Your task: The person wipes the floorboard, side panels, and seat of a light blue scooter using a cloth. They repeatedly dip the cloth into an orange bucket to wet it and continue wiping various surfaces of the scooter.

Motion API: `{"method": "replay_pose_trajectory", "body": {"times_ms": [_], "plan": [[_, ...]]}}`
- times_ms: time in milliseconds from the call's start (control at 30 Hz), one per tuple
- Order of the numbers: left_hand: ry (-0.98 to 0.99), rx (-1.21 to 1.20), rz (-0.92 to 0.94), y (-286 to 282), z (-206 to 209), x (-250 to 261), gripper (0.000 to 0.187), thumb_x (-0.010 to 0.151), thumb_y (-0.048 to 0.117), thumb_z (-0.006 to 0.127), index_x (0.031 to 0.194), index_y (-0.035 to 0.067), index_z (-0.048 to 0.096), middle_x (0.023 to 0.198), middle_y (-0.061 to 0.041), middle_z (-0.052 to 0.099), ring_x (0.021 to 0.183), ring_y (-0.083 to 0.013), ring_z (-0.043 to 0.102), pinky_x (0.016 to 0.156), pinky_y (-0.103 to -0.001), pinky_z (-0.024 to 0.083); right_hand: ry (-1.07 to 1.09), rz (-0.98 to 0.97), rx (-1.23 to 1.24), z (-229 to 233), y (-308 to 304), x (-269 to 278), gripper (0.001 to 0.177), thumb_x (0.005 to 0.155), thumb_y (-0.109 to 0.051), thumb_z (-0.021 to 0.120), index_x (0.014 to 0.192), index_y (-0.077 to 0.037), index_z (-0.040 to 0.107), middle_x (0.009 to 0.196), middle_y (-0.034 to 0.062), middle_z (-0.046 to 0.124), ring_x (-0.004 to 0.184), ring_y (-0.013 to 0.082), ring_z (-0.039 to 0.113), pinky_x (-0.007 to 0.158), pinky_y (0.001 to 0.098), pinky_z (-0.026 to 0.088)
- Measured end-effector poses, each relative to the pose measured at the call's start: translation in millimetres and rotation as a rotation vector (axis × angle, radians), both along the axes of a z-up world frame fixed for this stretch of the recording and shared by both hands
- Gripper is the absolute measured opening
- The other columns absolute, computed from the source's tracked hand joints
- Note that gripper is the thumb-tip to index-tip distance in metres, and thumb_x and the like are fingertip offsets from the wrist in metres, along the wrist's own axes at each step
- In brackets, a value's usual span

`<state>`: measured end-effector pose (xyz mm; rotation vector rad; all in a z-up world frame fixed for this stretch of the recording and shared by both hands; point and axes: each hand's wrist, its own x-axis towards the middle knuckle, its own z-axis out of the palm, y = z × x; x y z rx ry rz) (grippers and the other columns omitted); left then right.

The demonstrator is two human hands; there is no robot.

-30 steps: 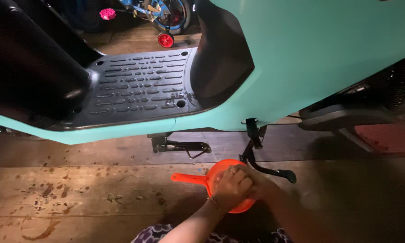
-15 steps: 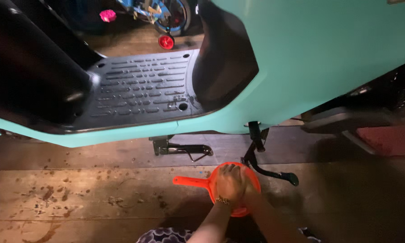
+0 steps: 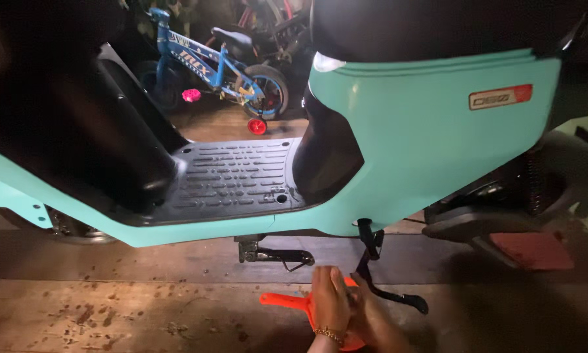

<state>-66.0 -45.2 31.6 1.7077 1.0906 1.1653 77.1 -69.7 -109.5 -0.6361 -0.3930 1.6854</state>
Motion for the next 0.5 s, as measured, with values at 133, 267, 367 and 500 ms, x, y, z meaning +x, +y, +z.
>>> {"method": "replay_pose_trajectory", "body": {"times_ms": [133, 267, 367, 500], "plan": [[-0.195, 0.107, -0.105, -6, 49, -26, 0.030, 0.102, 0.026, 0.048, 0.120, 0.004, 0.060, 0.115, -0.018, 0.065, 0.106, -0.0365, 0.065, 0.091, -0.045, 0.051, -0.486, -0.356, -0.150, 129, -14, -25, 0.039, 0.097, -0.033, 0.054, 0.126, -0.009, 0.065, 0.109, 0.0087, 0.073, 0.092, 0.0202, 0.071, 0.080, 0.0362, 0.057], [-0.304, 0.514, 0.060, 38, 101, -43, 0.028, 0.105, 0.020, 0.045, 0.124, 0.003, 0.057, 0.118, -0.019, 0.060, 0.112, -0.0369, 0.055, 0.100, -0.049, 0.041, -1.125, -0.508, 0.215, 298, -20, -37, 0.058, 0.085, -0.017, 0.076, 0.141, -0.014, 0.057, 0.119, 0.0082, 0.072, 0.095, 0.0248, 0.073, 0.066, 0.0451, 0.060], [-0.124, 0.601, 0.165, 93, 131, -51, 0.022, 0.101, 0.021, 0.052, 0.114, 0.005, 0.061, 0.113, -0.015, 0.063, 0.109, -0.0351, 0.055, 0.095, -0.048, 0.040, -2.051, -1.017, 0.745, 390, -5, -39, 0.048, 0.080, -0.018, 0.076, 0.125, -0.009, 0.062, 0.117, 0.0092, 0.069, 0.108, 0.0257, 0.067, 0.090, 0.0415, 0.052], [0.053, 0.570, 0.280, 166, 147, -60, 0.018, 0.094, 0.021, 0.057, 0.103, 0.008, 0.064, 0.105, -0.014, 0.063, 0.105, -0.0361, 0.055, 0.088, -0.050, 0.041, -2.352, -0.745, 0.950, 393, 71, -53, 0.018, 0.081, -0.015, 0.071, 0.099, -0.013, 0.071, 0.110, 0.0065, 0.071, 0.113, 0.0268, 0.064, 0.097, 0.0448, 0.048]]}}
